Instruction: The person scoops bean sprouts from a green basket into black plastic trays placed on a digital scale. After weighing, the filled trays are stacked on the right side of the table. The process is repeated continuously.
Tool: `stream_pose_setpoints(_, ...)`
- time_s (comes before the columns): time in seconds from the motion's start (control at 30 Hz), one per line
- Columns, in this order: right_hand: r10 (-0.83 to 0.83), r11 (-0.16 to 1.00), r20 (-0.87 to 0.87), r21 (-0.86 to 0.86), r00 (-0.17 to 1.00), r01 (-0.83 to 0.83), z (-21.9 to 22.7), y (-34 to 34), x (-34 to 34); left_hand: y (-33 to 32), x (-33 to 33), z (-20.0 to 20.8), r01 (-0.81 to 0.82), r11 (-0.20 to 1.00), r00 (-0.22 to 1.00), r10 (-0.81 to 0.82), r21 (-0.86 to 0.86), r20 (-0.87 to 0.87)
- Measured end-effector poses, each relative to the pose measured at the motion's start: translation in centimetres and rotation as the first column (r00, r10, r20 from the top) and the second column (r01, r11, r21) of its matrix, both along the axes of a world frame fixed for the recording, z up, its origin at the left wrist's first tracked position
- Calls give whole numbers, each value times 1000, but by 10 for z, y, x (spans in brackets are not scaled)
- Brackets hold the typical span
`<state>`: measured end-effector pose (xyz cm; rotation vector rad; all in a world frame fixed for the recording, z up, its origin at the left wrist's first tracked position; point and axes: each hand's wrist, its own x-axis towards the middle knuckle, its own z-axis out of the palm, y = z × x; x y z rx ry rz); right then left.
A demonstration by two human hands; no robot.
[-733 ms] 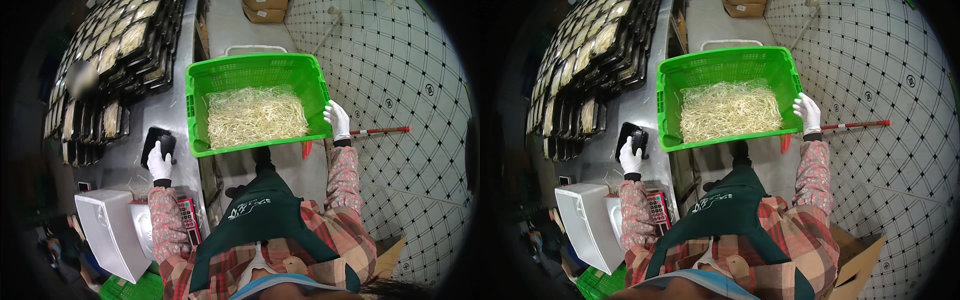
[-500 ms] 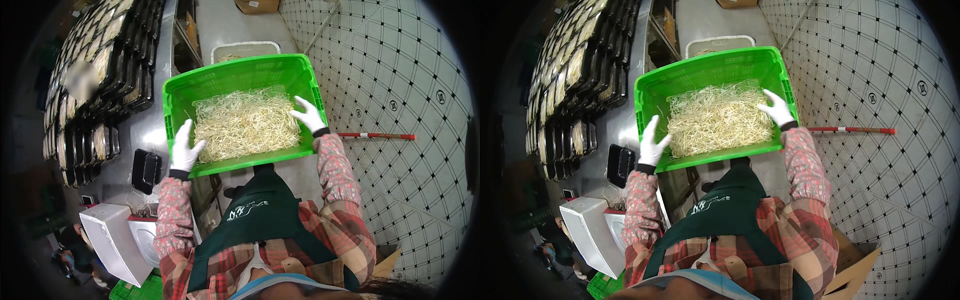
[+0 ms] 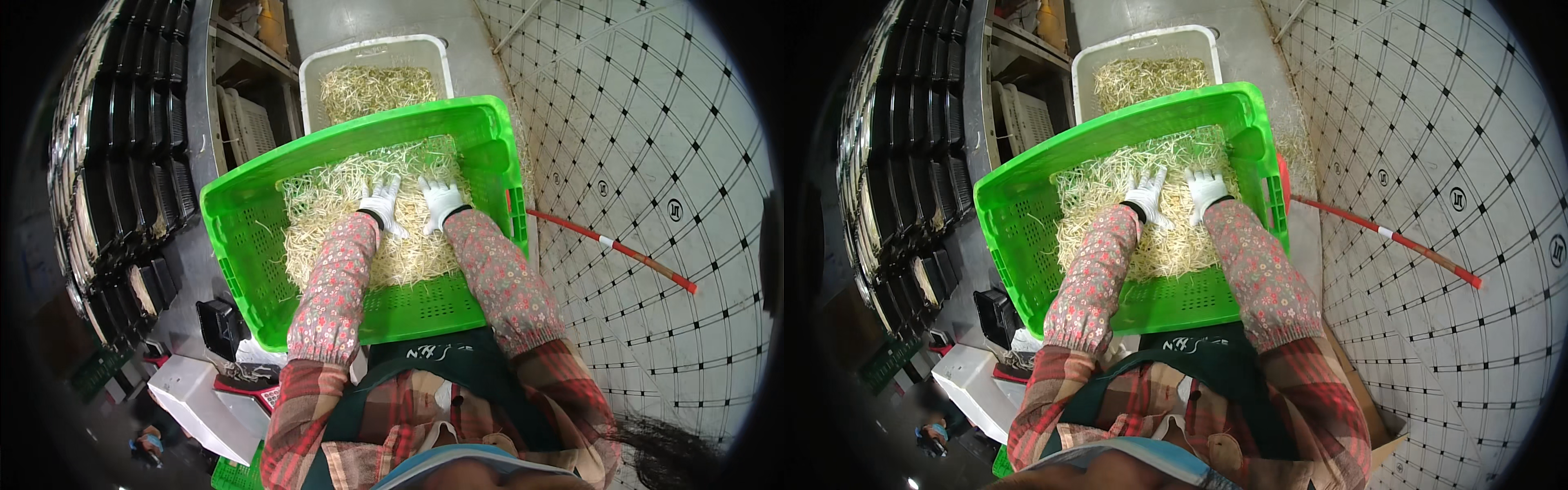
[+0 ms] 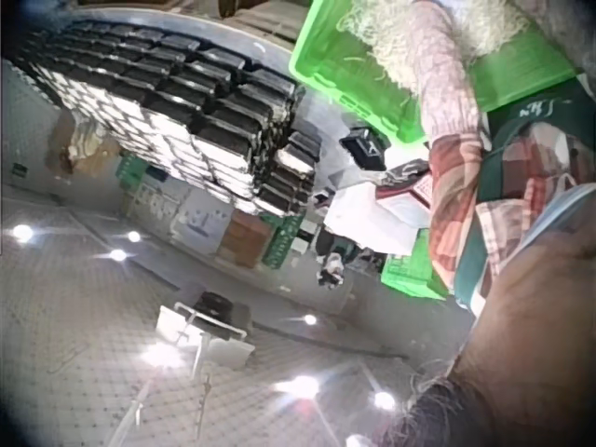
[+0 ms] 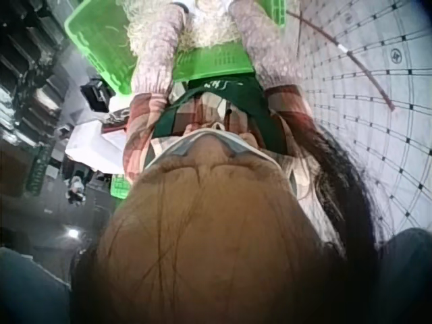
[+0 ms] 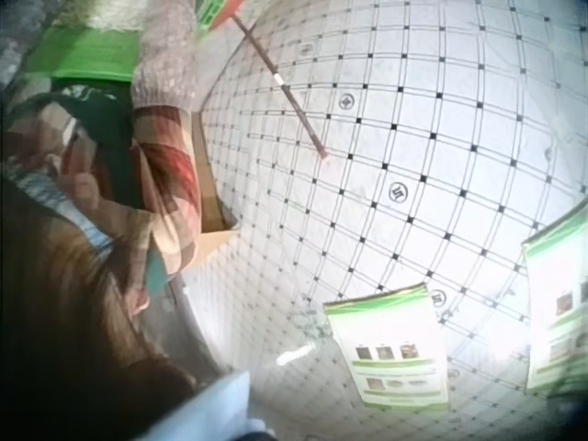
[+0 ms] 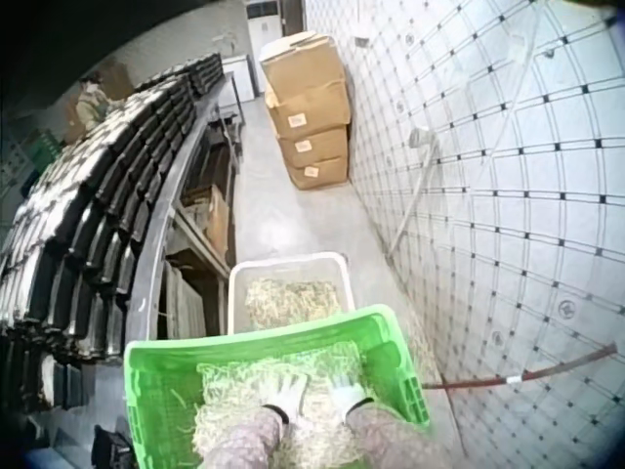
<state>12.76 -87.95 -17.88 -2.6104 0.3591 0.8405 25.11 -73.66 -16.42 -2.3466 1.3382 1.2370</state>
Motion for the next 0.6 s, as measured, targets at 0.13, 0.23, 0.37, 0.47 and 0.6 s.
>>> stream_pose_setpoints(0.13,16,1000,22,-14,1000,-16,5,16,-23,41,-50,-13,-51,968,989,83,-247,122)
stream_pose_setpoints(0.23,19,1000,-76,3,997,-19,10,19,-18,52,-66,-13,-65,961,980,112,-267,165)
stream_pose_setpoints(0.37,94,995,20,-43,995,-93,-3,11,-3,24,-34,-3,-173,968,983,180,-182,25)
stream_pose_setpoints(0.47,48,992,-159,121,986,-29,-8,-2,11,11,-23,-18,-153,985,987,148,-81,-67)
stream_pose_setpoints(0.6,88,984,-219,171,972,-51,5,-14,31,20,-14,-5,-295,922,952,260,-251,-162)
